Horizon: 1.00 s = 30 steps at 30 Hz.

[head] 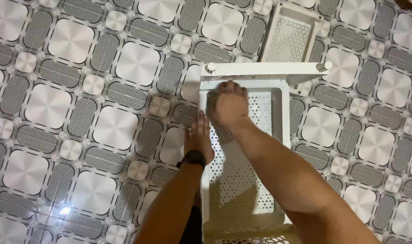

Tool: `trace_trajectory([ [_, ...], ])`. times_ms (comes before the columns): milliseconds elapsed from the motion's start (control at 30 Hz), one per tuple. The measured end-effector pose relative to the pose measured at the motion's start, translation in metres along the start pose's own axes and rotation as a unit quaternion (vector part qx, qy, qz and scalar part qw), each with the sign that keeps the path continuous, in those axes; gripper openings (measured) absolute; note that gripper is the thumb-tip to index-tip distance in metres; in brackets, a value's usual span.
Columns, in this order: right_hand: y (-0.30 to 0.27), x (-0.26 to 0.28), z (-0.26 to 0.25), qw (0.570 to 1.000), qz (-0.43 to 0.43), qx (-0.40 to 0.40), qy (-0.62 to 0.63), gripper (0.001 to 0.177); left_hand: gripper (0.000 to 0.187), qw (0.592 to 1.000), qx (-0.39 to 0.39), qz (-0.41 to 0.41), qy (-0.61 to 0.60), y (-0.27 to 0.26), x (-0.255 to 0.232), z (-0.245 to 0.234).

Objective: The person assembles a white plastic storage unit by inserting vertical rods into slots on perforated trays and stacking them. The person repeatedly aligns and secures the components by hand, then lifts and repositions the assembled unit.

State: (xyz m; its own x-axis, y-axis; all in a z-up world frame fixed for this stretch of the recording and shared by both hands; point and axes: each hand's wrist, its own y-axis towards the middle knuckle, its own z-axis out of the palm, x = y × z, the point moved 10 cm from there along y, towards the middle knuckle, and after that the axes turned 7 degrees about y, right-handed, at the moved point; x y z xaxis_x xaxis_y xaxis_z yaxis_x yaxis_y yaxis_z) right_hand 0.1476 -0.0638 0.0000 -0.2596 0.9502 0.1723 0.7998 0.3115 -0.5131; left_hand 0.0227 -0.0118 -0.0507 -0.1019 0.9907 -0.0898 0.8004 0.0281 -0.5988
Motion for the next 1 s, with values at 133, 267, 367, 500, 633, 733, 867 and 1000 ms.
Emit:
trace_trajectory([
  [133,-0.003,0.031,-0.006,0.990,-0.105,-0.086,-0.028,0.083,0.110,0.999,0.045,0.014,-0.008,-0.001,0.000,-0.001],
  [267,-0.007,0.034,0.000,0.978,-0.131,-0.163,-0.005,0.082,0.120,0.991,0.126,-0.002,-0.031,-0.005,0.001,-0.004],
  [367,-0.001,0.016,0.011,0.989,-0.104,-0.095,0.040,0.083,0.134,0.980,0.198,0.010,-0.012,-0.006,-0.002,0.004],
  [500,-0.001,-0.009,0.003,0.993,-0.064,-0.100,0.025,0.082,0.108,0.988,0.136,0.007,0.076,0.014,0.003,0.011],
  [633,-0.007,-0.007,0.005,0.992,-0.070,-0.100,-0.029,0.097,0.102,0.995,0.097,-0.002,0.017,0.025,0.004,0.028],
  [733,0.000,-0.005,0.007,0.998,-0.044,-0.028,-0.035,0.109,0.101,0.992,0.118,-0.016,-0.031,0.025,0.011,0.029],
  [867,-0.010,-0.020,-0.003,0.997,-0.046,0.000,-0.060,0.101,0.094,0.994,0.107,-0.030,-0.010,0.015,0.008,0.023],
  [1000,-0.012,-0.039,-0.008,1.000,-0.010,-0.016,0.002,0.096,0.094,0.990,0.134,-0.039,-0.025,0.021,0.010,0.028],
])
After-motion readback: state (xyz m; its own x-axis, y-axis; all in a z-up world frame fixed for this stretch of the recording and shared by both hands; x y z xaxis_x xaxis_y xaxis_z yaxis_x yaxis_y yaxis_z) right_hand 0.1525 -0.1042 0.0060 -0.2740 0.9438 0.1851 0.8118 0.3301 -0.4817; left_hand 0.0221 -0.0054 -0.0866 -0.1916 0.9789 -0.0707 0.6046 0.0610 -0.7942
